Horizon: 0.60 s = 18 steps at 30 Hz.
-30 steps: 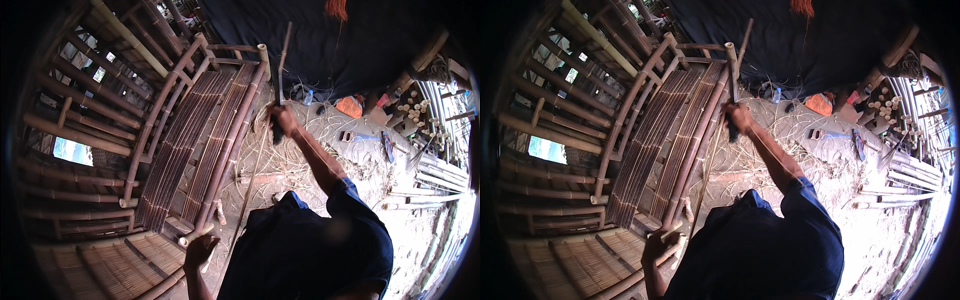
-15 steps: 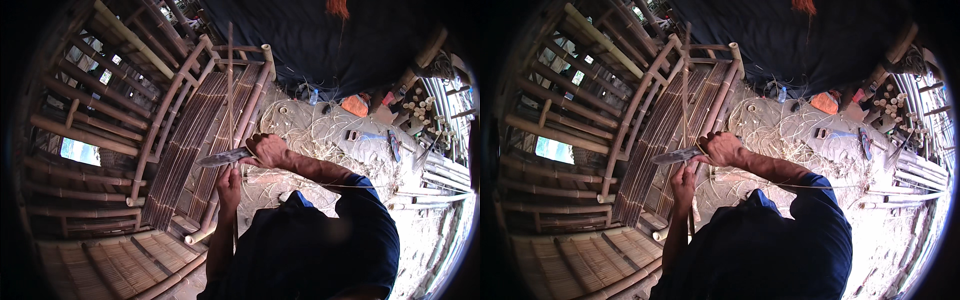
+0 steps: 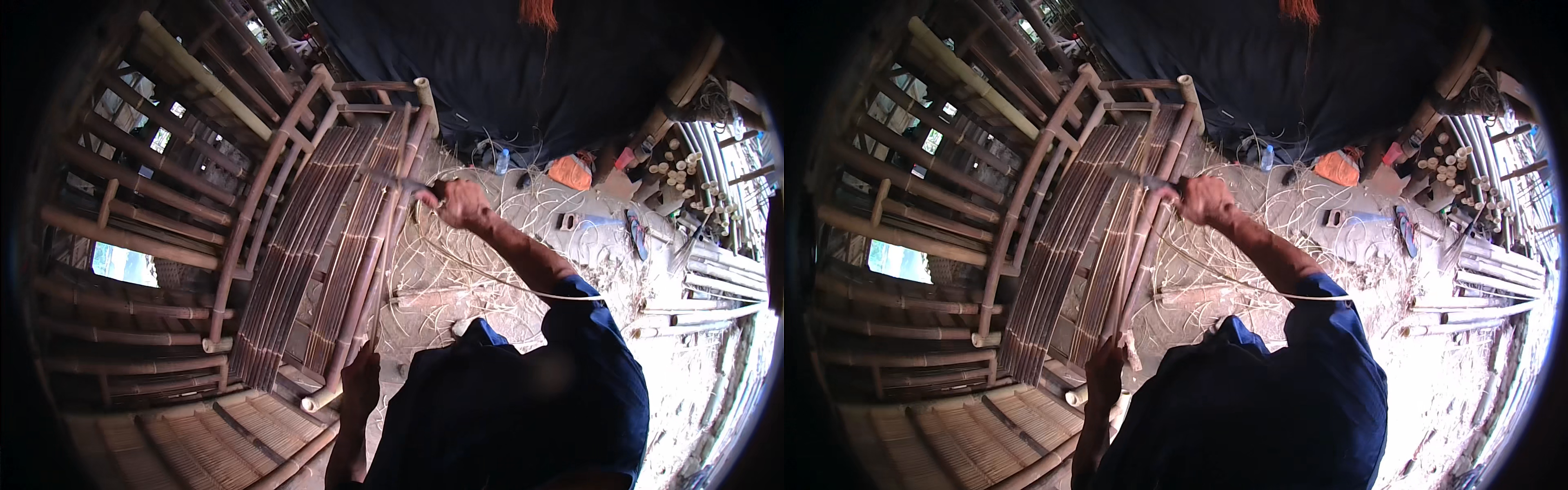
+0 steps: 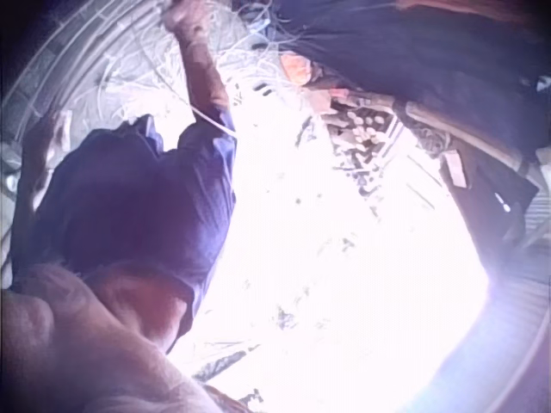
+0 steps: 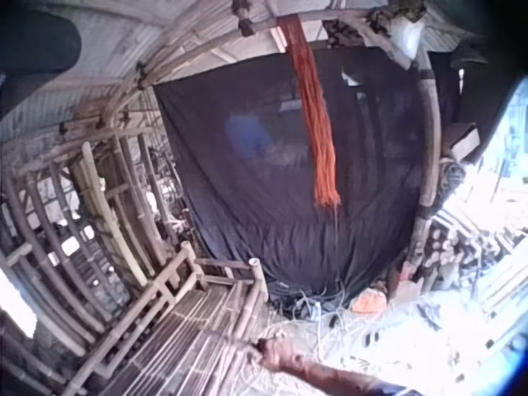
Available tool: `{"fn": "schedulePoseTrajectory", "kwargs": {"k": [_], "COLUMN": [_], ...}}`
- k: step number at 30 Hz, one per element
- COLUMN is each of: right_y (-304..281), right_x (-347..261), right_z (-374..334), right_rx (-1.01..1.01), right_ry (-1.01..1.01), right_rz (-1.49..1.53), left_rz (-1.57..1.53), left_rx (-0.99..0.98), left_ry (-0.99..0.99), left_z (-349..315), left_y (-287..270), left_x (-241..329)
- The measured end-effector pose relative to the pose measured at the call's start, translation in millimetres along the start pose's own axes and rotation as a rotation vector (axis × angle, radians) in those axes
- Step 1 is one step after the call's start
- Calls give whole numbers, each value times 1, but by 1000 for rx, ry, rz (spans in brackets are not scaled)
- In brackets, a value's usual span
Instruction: The person uses a knife to shave thin strips from bamboo poles. They hold the bamboo against a workbench and repeatedly draw the knife along the surface to remove the outer layer, creating long shavings.
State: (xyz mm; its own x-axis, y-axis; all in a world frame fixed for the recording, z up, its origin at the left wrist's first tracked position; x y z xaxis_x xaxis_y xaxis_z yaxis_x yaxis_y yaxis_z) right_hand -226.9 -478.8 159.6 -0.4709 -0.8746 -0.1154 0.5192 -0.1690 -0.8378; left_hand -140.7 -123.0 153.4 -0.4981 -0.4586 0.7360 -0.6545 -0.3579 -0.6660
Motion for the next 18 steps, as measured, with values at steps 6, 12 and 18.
{"fn": "schedulePoseTrajectory", "kwargs": {"k": [6, 12, 18], "right_y": [12, 58, 161], "right_x": [86, 211, -4], "right_z": [12, -64, -222], "right_rx": [-195, 140, -29], "right_ry": [311, 677, 1114], "right_rz": [190, 430, 1282], "left_rz": [32, -281, -372], "left_rx": [-111, -273, -397], "left_ry": [-108, -276, -458], "left_z": [-33, -66, 9], "left_y": [4, 1, 92], "left_x": [-38, -109, -145]}}
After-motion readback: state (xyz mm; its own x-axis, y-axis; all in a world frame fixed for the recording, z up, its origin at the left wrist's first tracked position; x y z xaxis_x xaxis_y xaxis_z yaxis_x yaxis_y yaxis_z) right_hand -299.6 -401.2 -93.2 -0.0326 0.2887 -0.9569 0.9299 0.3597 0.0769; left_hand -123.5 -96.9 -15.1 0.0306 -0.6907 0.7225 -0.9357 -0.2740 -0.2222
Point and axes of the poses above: each hand's wrist, its own z-axis towards the middle knuckle, its own y-axis out of the palm, x = y × z, the point moved 10 cm from there along z, towards the middle knuckle, and after that the axes turned 11 degrees about -y, right-handed, at the moved point
